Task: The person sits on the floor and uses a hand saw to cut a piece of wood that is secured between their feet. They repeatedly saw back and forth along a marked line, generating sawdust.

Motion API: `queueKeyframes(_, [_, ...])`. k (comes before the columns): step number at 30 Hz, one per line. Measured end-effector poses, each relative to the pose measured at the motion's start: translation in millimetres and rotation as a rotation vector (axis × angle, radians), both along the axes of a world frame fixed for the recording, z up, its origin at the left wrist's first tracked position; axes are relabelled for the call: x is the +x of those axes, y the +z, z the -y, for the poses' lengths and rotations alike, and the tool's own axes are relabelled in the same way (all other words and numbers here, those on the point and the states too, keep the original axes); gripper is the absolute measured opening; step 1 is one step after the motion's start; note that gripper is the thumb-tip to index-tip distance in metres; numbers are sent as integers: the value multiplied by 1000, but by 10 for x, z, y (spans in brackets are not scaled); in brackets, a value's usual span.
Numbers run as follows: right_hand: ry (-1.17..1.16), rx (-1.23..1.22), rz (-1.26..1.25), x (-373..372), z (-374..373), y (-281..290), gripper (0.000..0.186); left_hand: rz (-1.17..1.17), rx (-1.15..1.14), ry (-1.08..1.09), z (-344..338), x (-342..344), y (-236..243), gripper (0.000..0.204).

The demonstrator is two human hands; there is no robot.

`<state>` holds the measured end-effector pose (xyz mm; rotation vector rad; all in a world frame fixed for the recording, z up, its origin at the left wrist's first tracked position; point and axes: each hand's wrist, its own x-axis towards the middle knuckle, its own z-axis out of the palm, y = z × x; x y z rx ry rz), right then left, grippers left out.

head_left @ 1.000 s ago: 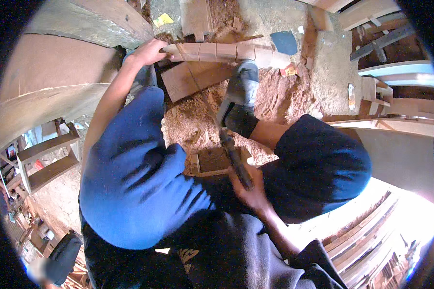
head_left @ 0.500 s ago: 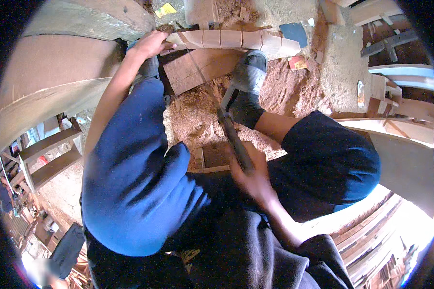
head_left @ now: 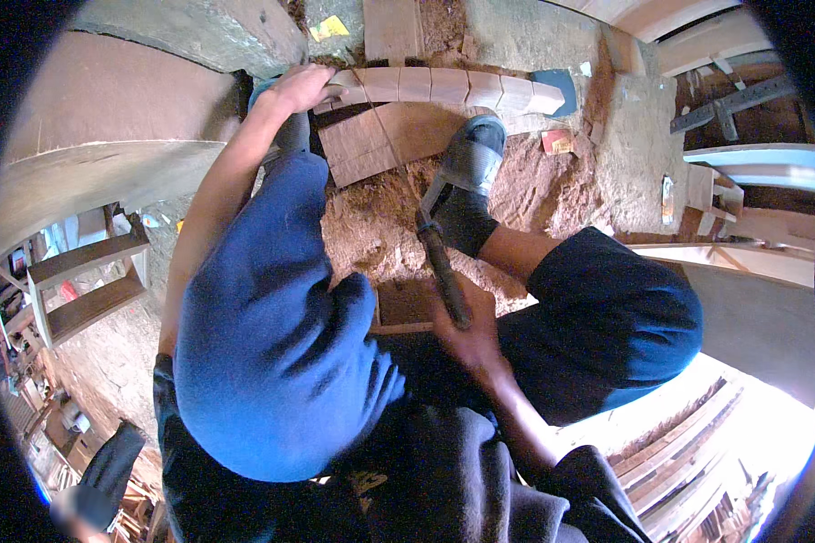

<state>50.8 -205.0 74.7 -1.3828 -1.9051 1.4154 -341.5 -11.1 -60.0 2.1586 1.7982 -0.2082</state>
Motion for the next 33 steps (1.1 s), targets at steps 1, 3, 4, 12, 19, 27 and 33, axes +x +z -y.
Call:
queueKeyframes(1, [-2,-11,2,13,-23,-25,15,-4,-20,-1,2,42,29,51])
queueKeyframes(3, [-7,-27,13,70,-71,-56,16,19,41,2,78,10,-10,50])
queueKeyframes(4, [-5,-53,31,91,-85,-56,17,30,71,4,102,9,-37,50])
queueKeyframes(12, [-1,-15,22,57,-21,-31,20,12,159,96,212,181,-166,57])
queueKeyframes(19, [-136,-94,43,136,-60,390,20,428,18,141,107,122,-125,56])
queueKeyframes(27, [-307,-33,63,226,-325,254,17,428,52,-57,281,278,-72,46])
queueKeyframes(33, [-387,-120,44,258,-369,42,17,553,13,78,378,398,58,40])
